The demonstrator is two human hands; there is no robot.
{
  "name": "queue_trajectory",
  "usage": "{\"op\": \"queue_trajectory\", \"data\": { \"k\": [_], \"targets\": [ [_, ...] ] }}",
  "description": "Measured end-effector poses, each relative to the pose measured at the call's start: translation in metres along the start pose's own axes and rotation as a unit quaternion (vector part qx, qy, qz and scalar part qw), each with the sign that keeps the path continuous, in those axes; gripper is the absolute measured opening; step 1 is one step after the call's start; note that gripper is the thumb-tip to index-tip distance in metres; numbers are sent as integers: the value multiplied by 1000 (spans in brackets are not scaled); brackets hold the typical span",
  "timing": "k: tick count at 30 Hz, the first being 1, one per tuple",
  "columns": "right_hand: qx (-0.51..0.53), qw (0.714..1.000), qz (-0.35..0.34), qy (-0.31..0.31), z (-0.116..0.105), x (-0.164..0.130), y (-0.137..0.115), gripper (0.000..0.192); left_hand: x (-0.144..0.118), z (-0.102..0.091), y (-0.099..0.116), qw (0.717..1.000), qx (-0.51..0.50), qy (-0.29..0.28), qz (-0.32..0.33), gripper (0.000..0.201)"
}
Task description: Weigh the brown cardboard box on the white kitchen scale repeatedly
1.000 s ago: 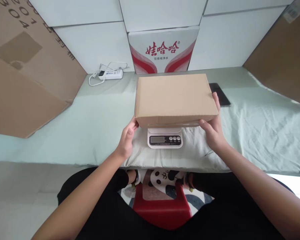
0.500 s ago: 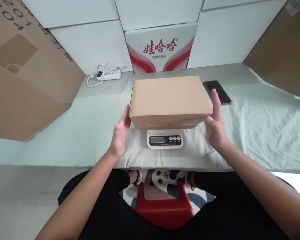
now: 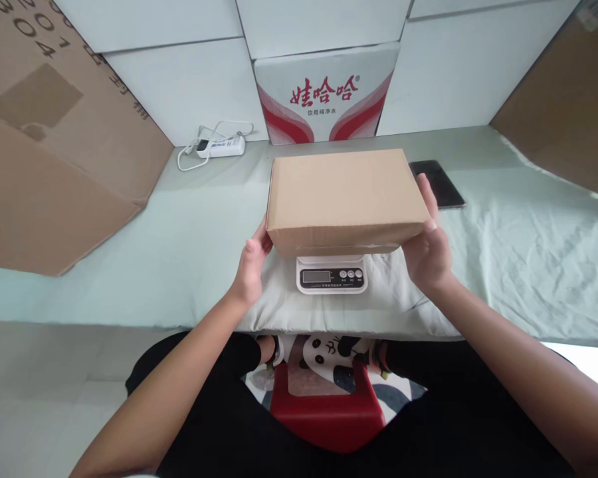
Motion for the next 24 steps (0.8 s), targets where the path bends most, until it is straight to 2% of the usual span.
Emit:
{"op": "queue_trajectory", "data": {
  "k": [4,7,11,14,16,20,24],
  "targets": [
    [65,997,26,26,13,10,-6,73,8,3,-5,1000,-3,12,-1,94],
    [74,996,8,57,21,34,-13,76,32,4,-7,999,-8,24,32,93],
    [45,993,-42,105,28,89,-15,86,101,1,-15,997,-27,22,73,95],
    [22,989,-48,141,36,127,-2,101,154,0,-32,996,-44,26,78,99],
    [4,987,-32,155,43,143,12,112,175,-2,-47,995,-47,56,74,103],
    [-28,991,-8,133,55,151,40,120,183,-9,-78,992,-53,96,57,110],
    [-42,993,-15,109,59,148,58,119,178,-19,-96,993,-58,89,55,109]
  ]
}}
Point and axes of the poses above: each hand's wrist, its own x-axis towards the middle knuckle, its own z-axis out of the palm, y = z × x, the point moved 1 cm from there along x, towards the middle knuckle, and after that the axes turned 12 degrees about -x, right-handed, at the moved point
